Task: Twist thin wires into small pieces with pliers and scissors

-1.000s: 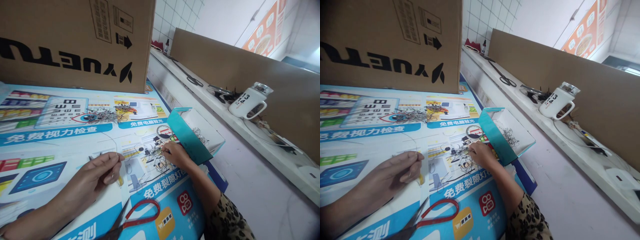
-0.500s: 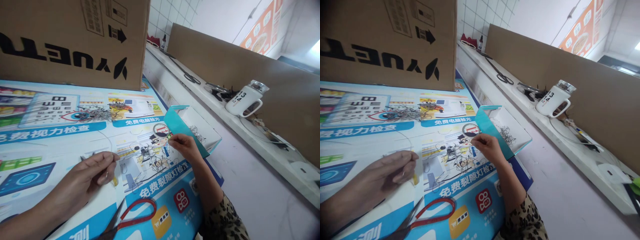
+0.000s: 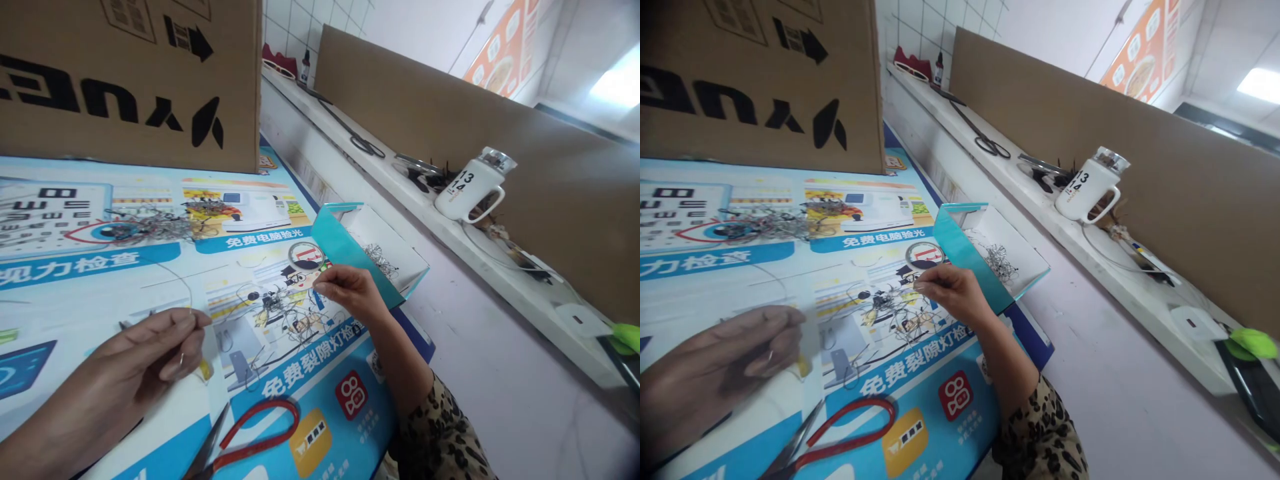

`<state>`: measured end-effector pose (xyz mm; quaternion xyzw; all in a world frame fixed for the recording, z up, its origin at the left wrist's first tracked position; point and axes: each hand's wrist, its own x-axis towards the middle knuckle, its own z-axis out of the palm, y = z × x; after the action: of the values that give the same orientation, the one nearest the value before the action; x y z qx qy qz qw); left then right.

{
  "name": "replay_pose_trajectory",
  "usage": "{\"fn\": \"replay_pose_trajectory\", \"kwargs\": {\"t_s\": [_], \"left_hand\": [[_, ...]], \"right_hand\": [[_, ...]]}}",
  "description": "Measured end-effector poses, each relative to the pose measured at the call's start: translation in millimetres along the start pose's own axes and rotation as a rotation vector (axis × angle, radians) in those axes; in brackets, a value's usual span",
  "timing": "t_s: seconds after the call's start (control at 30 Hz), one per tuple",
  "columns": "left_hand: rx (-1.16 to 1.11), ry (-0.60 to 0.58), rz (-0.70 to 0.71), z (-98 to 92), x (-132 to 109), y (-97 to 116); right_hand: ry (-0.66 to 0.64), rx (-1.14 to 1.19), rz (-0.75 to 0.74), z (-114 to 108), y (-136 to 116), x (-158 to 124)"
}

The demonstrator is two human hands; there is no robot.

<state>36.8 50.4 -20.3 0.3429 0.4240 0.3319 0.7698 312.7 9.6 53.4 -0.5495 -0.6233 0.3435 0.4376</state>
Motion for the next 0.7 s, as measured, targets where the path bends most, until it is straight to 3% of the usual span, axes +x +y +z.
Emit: {"fn": "replay_pose_trajectory", "kwargs": {"t_s": [0.13,0.3,0.57,0.7], "left_hand": [[0.010,-0.048,-0.005,4.9,-6.7,7.7],[0.012,-0.066,-0.009,9.7,-7.5,12.0],[0.018,-0.119,-0.004,4.4,-7.0,9.2],[0.026,-0.147,-0.005,2.5,-7.0,8.5]], "right_hand": [[-0.112,-0.039,0.002,14.6,10.2,1.6],[-0.132,-0.123,0.011,21.5,20.9,3.9],[0.125,-0.051,0.016,3.6,28.4,10.0],[0.126,-0.120,0.018,18.4,32.7,9.6]]}}
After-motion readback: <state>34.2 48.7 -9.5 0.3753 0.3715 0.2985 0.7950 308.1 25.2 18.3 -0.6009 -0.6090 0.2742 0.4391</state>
